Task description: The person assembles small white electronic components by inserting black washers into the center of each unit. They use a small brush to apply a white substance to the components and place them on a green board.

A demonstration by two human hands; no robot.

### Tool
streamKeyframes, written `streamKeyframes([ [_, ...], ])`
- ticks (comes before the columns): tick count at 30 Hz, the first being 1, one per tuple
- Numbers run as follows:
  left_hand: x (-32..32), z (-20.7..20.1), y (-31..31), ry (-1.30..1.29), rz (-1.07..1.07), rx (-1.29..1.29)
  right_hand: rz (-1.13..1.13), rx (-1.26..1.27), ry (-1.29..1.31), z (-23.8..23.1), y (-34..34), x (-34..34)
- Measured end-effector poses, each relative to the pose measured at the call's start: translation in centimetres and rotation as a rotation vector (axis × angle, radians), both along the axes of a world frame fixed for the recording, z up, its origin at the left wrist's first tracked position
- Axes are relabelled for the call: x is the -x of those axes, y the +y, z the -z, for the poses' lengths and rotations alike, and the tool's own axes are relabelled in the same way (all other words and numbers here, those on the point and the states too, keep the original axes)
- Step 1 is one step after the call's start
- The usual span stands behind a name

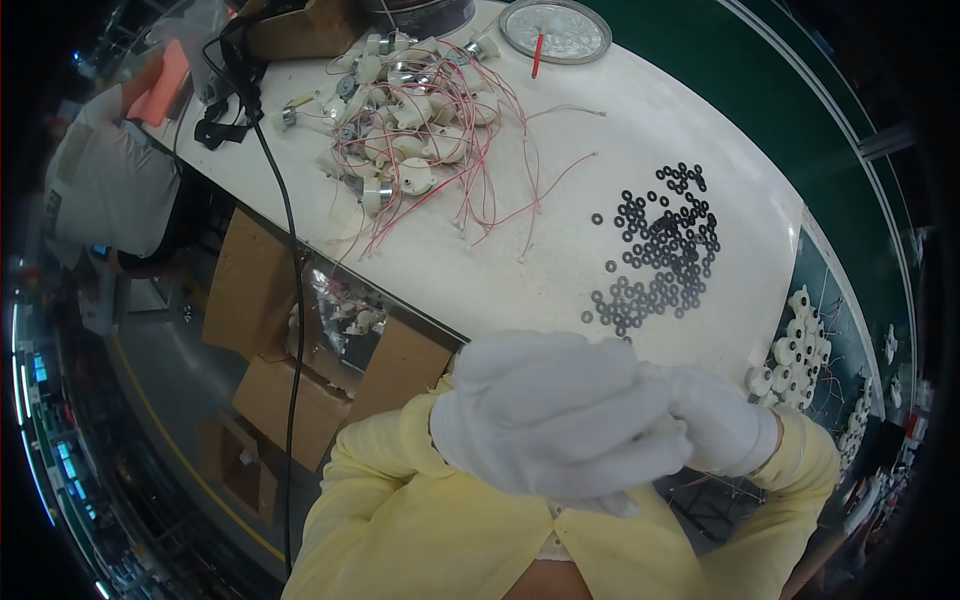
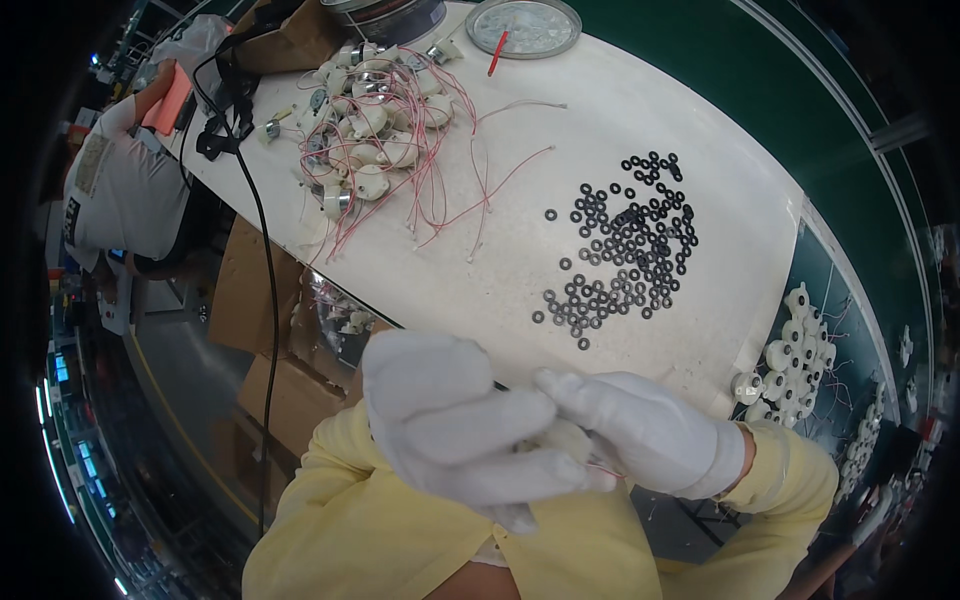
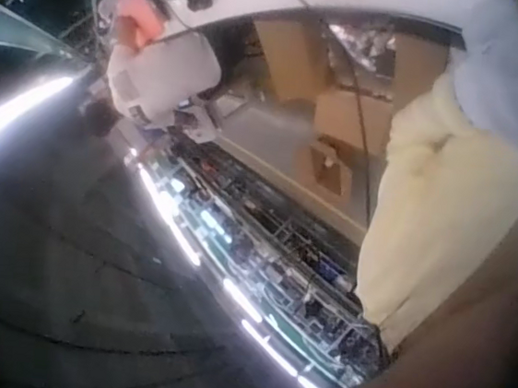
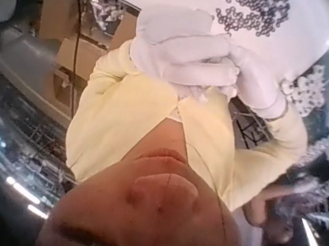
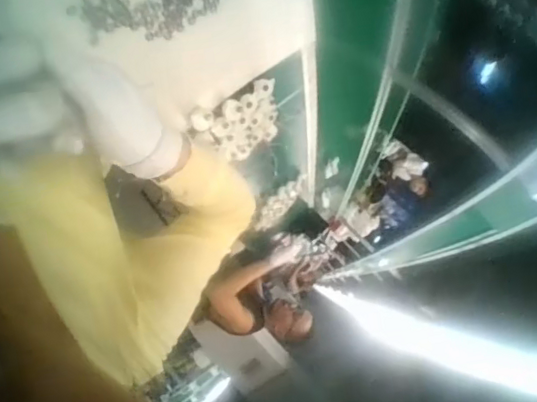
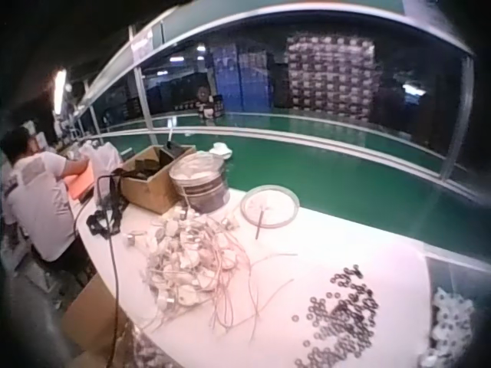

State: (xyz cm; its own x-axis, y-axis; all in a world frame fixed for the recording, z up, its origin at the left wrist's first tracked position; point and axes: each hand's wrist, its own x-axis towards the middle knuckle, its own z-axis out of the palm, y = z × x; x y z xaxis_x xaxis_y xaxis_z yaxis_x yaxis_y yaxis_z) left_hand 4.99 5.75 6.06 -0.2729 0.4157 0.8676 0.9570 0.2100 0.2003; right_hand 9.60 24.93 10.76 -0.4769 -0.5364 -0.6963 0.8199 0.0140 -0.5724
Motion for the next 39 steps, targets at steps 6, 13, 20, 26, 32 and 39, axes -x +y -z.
streamKeyframes([
  [6,5.8,3.0,-5.6,-0.367,-0.717,0.073,0.105,-0.135,0.267,0.1,3.1,-1.8],
  [13,9.6,5.9,-8.3,-0.379,-0.879,0.173,0.222,-0.578,0.620,3.3,4.6,-2.3],
  [20,7.8,6.2,-6.7,-0.387,-0.654,0.079,0.032,-0.644,1.115,5.8,3.6,-0.7],
  [26,7.5,7.7,-7.3,-0.314,-0.754,0.137,-0.205,-0.789,1.330,5.4,3.0,0.6],
  [32,7.4,7.2,-7.4,-0.381,-0.741,0.196,-0.436,-0.903,1.289,3.7,2.3,1.7],
  [39,7.8,6.6,-7.0,-0.327,-0.698,0.173,-0.440,-1.126,1.307,3.1,1.5,0.4],
])
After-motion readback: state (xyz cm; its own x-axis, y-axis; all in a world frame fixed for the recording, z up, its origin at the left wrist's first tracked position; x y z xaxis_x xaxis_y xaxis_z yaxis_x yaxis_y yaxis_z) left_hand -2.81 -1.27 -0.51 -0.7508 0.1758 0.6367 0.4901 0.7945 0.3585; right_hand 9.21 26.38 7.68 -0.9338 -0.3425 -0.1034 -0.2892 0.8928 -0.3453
